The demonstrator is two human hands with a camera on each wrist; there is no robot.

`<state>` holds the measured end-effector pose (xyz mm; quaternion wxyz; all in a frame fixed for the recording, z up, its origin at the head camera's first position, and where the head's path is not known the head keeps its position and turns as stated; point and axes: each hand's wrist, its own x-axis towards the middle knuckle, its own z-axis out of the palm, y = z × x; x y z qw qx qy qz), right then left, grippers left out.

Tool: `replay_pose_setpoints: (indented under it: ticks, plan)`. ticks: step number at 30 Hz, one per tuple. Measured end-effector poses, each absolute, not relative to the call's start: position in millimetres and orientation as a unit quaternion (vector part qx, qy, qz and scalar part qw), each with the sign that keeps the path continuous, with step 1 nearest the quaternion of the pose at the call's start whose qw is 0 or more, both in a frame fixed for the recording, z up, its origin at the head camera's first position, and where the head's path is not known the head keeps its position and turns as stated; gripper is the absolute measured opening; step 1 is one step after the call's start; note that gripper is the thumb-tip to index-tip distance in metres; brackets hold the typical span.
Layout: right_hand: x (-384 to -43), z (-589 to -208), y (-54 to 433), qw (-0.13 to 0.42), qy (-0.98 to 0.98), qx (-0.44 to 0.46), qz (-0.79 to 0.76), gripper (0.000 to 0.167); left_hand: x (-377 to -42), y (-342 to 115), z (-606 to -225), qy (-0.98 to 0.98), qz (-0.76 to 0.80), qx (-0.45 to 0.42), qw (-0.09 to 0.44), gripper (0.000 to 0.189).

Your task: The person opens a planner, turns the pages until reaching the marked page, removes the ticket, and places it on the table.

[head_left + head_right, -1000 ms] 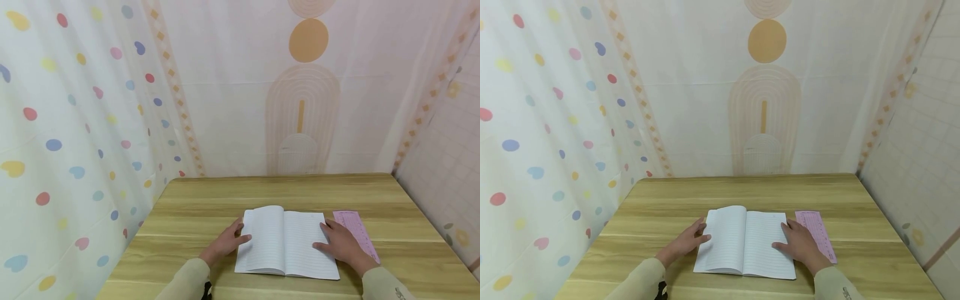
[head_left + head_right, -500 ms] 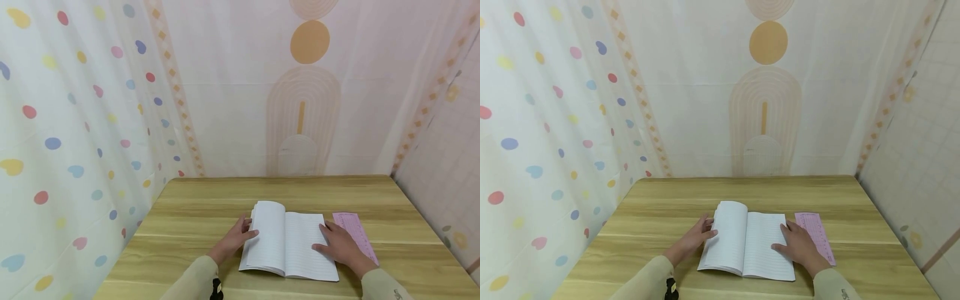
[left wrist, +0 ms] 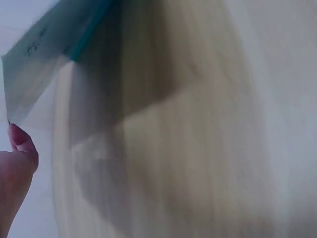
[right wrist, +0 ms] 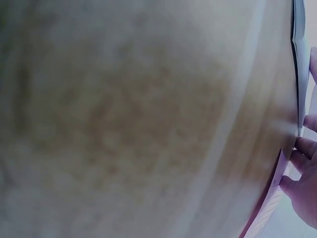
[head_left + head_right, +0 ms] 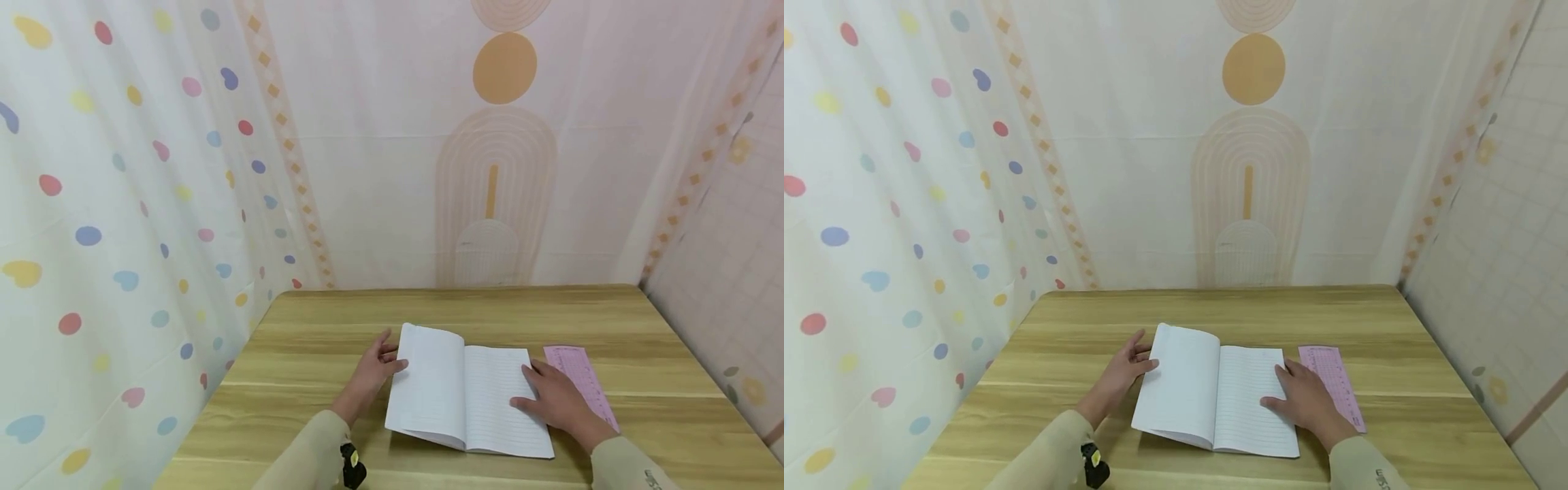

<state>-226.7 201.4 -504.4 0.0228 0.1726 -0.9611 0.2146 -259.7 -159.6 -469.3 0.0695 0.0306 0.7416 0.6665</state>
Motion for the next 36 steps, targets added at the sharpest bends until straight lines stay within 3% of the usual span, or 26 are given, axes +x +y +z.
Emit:
replay_pose_setpoints:
  ticks: [8, 15, 25, 30, 36]
  plan:
    - [-227.3, -502.7, 204.6, 0.018, -0.964, 0.175, 0.199, 0.083, -256.2, -128.9, -454.7, 0.680, 0.719, 0.113, 0.087, 0.057]
    - [-226.4, -496.0, 212.2, 0.026, -0.970, 0.163, 0.178, 0.075, -247.9, -95.5, -451.1, 0.741, 0.634, 0.188, 0.117, 0.049]
    - [-225.4, -493.2, 220.1, 0.023, -0.967, 0.165, 0.190, 0.052, -229.7, -63.5, -471.0, 0.872, 0.380, 0.250, 0.181, 0.067]
    - [-225.5, -489.8, 218.8, 0.020, -0.969, 0.163, 0.185, 0.051, -227.0, -61.1, -485.3, 0.931, 0.151, 0.291, 0.163, 0.080]
    - [-228.7, -483.8, 229.4, 0.042, -0.967, 0.173, 0.182, 0.046, -226.2, -58.1, -477.9, 0.941, 0.056, 0.301, 0.142, 0.082]
